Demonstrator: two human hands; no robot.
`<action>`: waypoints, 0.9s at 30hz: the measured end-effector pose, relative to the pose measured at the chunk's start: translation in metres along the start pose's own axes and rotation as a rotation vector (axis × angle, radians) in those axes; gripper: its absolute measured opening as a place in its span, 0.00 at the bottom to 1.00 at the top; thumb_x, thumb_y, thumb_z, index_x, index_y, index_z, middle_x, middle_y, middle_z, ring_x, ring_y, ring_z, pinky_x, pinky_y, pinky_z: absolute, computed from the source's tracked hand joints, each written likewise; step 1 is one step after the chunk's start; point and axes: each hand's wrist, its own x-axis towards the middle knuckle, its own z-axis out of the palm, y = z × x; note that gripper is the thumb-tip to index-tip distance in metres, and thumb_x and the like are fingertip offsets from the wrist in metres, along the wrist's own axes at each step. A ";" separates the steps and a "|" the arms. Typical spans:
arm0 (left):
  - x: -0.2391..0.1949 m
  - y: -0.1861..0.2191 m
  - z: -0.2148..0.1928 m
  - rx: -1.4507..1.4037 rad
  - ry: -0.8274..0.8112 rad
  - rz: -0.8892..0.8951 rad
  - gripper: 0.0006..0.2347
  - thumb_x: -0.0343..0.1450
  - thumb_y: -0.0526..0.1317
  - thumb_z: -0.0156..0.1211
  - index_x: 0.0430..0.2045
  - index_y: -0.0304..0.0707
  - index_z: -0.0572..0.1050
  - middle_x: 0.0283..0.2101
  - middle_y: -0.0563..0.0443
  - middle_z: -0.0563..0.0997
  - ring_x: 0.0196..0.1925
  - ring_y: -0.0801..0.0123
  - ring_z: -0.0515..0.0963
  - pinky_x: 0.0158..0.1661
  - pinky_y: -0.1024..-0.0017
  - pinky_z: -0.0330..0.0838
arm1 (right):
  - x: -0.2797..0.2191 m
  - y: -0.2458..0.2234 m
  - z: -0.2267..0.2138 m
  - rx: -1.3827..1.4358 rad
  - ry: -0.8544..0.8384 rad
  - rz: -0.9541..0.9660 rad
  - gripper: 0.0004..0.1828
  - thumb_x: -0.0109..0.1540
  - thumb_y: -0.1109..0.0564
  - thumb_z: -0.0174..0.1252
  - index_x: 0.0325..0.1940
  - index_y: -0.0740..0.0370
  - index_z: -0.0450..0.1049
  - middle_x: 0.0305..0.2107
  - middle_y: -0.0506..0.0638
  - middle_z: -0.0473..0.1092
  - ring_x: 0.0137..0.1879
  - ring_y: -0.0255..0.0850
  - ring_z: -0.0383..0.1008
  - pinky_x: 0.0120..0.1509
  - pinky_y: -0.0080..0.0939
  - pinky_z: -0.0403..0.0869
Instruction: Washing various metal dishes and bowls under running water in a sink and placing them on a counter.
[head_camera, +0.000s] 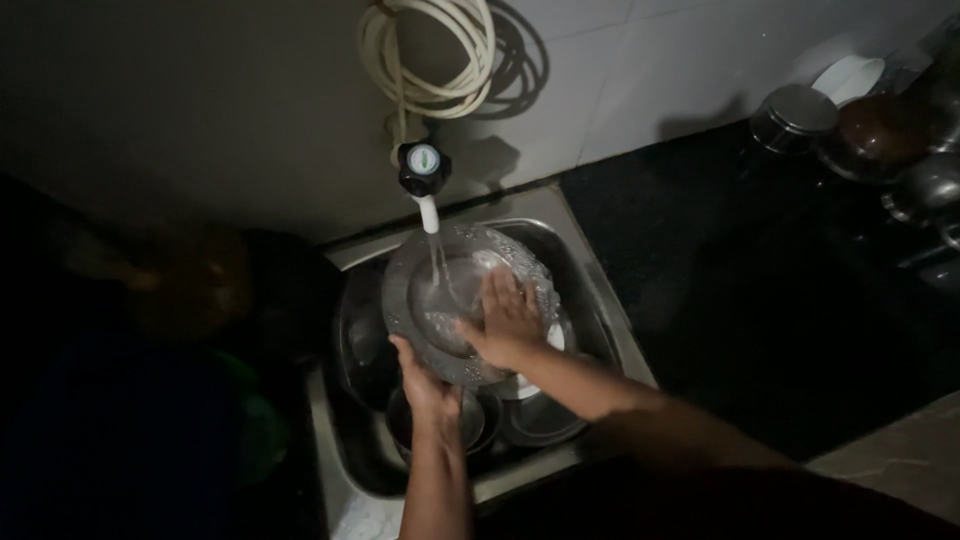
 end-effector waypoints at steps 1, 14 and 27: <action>0.002 0.001 0.000 0.001 -0.003 0.001 0.35 0.71 0.65 0.43 0.67 0.40 0.62 0.70 0.44 0.68 0.69 0.50 0.67 0.66 0.54 0.63 | -0.005 -0.001 0.011 0.001 0.003 0.000 0.54 0.66 0.22 0.25 0.79 0.66 0.27 0.78 0.60 0.29 0.83 0.47 0.21 0.83 0.53 0.24; 0.034 0.010 -0.026 -0.072 -0.136 -0.022 0.32 0.74 0.62 0.40 0.67 0.37 0.62 0.68 0.40 0.69 0.67 0.46 0.69 0.64 0.50 0.66 | -0.024 0.118 0.052 -0.373 0.411 -0.823 0.27 0.67 0.52 0.52 0.70 0.61 0.67 0.69 0.59 0.61 0.76 0.53 0.57 0.82 0.59 0.50; 0.130 0.015 -0.062 0.137 -0.054 -0.597 0.16 0.73 0.39 0.47 0.48 0.19 0.72 0.39 0.33 0.82 0.37 0.47 0.83 0.46 0.54 0.76 | -0.085 0.106 -0.087 0.378 0.388 -0.658 0.08 0.58 0.62 0.62 0.42 0.63 0.80 0.38 0.52 0.76 0.49 0.48 0.77 0.55 0.46 0.74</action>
